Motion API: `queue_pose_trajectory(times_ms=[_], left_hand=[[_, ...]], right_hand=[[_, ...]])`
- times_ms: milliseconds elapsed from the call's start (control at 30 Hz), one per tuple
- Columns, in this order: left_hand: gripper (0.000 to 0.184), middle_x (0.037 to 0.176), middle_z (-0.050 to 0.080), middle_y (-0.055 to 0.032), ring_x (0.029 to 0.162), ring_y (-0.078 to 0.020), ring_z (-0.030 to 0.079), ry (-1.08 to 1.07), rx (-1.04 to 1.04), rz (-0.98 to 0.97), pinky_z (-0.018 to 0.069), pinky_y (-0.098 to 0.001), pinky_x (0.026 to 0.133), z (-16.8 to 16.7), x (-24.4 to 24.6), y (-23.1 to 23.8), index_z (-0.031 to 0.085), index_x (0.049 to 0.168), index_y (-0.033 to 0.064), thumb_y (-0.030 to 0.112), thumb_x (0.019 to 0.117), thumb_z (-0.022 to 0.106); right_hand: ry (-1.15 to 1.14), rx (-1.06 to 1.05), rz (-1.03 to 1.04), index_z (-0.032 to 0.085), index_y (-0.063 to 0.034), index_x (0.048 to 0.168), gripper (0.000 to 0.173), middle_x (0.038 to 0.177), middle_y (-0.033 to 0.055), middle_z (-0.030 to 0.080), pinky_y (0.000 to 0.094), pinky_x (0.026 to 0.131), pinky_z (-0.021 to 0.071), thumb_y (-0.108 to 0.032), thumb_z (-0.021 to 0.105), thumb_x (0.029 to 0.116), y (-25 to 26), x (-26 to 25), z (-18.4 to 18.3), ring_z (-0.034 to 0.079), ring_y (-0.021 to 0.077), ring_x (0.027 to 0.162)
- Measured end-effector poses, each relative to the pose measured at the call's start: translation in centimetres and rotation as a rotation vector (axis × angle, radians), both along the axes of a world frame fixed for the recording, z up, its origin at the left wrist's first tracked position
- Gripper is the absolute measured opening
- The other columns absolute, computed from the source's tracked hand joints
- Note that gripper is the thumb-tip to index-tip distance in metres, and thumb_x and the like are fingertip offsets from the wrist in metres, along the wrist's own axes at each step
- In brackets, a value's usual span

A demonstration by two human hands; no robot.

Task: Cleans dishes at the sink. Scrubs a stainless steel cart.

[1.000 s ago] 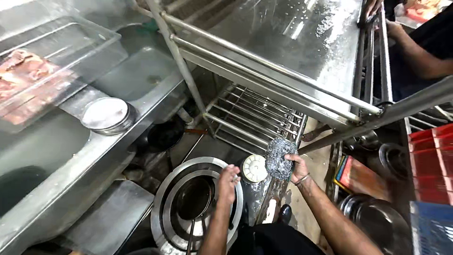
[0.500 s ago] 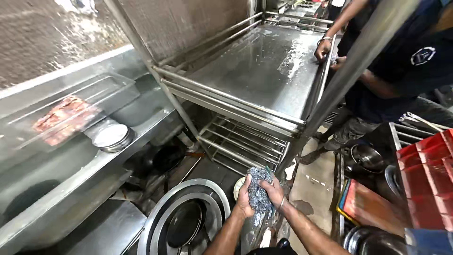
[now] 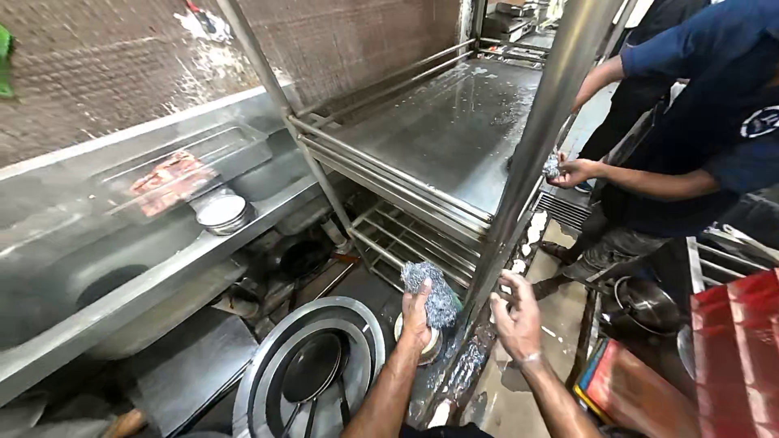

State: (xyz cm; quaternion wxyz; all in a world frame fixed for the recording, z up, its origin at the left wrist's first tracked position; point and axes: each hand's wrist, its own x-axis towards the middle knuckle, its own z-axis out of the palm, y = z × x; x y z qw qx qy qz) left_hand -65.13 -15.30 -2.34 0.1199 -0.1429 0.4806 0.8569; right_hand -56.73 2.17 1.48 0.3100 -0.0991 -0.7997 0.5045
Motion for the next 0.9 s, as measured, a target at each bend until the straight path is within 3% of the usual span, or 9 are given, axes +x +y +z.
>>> queue_pose_trajectory(times_ms=[100, 233, 300, 400, 500, 567, 633, 767, 900], left_hand=[[0.073, 0.131, 0.065, -0.0159, 0.111, -0.0275, 0.068, 0.132, -0.239, 0.141, 0.0590, -0.0503, 0.091, 0.9, -4.5, 0.5, 0.040, 0.154, 0.0148, 0.036, 0.0933, 0.074], [0.091, 0.152, 0.051, -0.0147, 0.136, -0.0273, 0.053, 0.246, -0.435, 0.211, 0.0468, -0.0535, 0.110, 2.2, -10.2, 3.0, 0.030, 0.160, 0.0151, 0.051, 0.0894, 0.075], [0.098, 0.161, 0.037, -0.0164, 0.144, -0.0304, 0.042, 0.252, -0.505, 0.169, 0.0391, -0.0556, 0.116, 2.8, -11.5, 4.8, 0.021, 0.163, 0.0142, 0.057, 0.0908, 0.071], [0.100, 0.166, 0.026, -0.0186, 0.150, -0.0288, 0.035, 0.394, -0.527, 0.129, 0.0341, -0.0498, 0.122, 2.4, -11.4, 6.4, 0.007, 0.165, 0.0102, 0.056, 0.0957, 0.062], [0.101, 0.165, 0.022, -0.0261, 0.152, -0.0275, 0.030, 0.467, -0.382, 0.043, 0.0283, -0.0425, 0.125, 1.9, -10.6, 6.0, 0.004, 0.162, -0.0017, 0.060, 0.0974, 0.051], [0.097, 0.165, 0.020, -0.0275, 0.154, -0.0272, 0.027, 0.490, -0.351, -0.006, 0.0259, -0.0407, 0.126, 1.8, -10.3, 5.2, 0.005, 0.161, -0.0040, 0.056, 0.0995, 0.050], [0.093, 0.166, 0.016, -0.0293, 0.155, -0.0316, 0.023, 0.555, -0.434, 0.010, 0.0251, -0.0430, 0.127, 1.3, -10.4, 5.0, 0.011, 0.161, -0.0056, 0.050, 0.0999, 0.054], [0.081, 0.162, 0.028, -0.0278, 0.148, -0.0358, 0.035, 0.681, -0.584, 0.190, 0.0373, -0.0469, 0.120, 0.0, -11.4, 5.6, 0.040, 0.154, -0.0021, 0.046, 0.0942, 0.067], [0.082, 0.155, 0.037, -0.0284, 0.141, -0.0345, 0.044, 0.690, -0.643, 0.308, 0.0430, -0.0443, 0.115, -0.3, -11.3, 6.8, 0.049, 0.148, -0.0027, 0.050, 0.0901, 0.071]], right_hand=[[0.198, 0.057, -0.103, 0.058, 0.0020, 0.133, 0.047, 0.134, 0.0167, 0.061, 0.0380, 0.086, 0.0625, -0.018, 0.065, 0.0906, 1.3, 0.0, 4.5, 0.068, 0.0212, 0.109], [0.407, 0.210, -0.168, 0.053, 0.0015, 0.137, 0.051, 0.144, 0.0166, 0.053, 0.0417, 0.102, 0.0572, -0.021, 0.066, 0.0927, 2.3, -4.0, 9.2, 0.056, 0.0259, 0.132], [0.456, 0.239, -0.201, 0.050, 0.0012, 0.139, 0.055, 0.146, 0.0161, 0.050, 0.0419, 0.104, 0.0556, -0.019, 0.067, 0.0908, 2.2, -6.3, 11.1, 0.053, 0.0264, 0.134], [0.508, 0.196, -0.207, 0.042, 0.0001, 0.145, 0.064, 0.146, 0.0121, 0.049, 0.0363, 0.101, 0.0565, -0.021, 0.068, 0.0905, 1.4, -9.4, 13.5, 0.059, 0.0194, 0.126], [0.524, 0.215, -0.255, 0.033, 0.0021, 0.146, 0.068, 0.134, 0.0065, 0.055, 0.0306, 0.096, 0.0577, -0.025, 0.066, 0.0937, 0.6, -12.1, 14.8, 0.063, 0.0102, 0.113], [0.518, 0.223, -0.280, 0.029, 0.0054, 0.145, 0.069, 0.136, 0.0134, 0.059, 0.0386, 0.096, 0.0596, -0.025, 0.067, 0.0960, 0.3, -13.0, 14.7, 0.066, 0.0195, 0.116], [0.512, 0.209, -0.349, 0.033, 0.0063, 0.140, 0.063, 0.115, 0.0094, 0.067, 0.0367, 0.081, 0.0631, -0.021, 0.067, 0.0948, 0.2, -13.5, 14.6, 0.071, 0.0169, 0.093], [0.473, 0.165, -0.383, 0.037, 0.0058, 0.138, 0.061, 0.099, 0.0018, 0.066, 0.0316, 0.075, 0.0638, -0.018, 0.069, 0.0924, 0.5, -13.5, 13.7, 0.070, 0.0104, 0.080], [0.468, 0.115, -0.324, 0.038, 0.0032, 0.135, 0.060, 0.093, -0.0021, 0.069, 0.0300, 0.069, 0.0645, -0.014, 0.071, 0.0888, 1.0, -13.2, 13.1, 0.071, 0.0099, 0.073]])
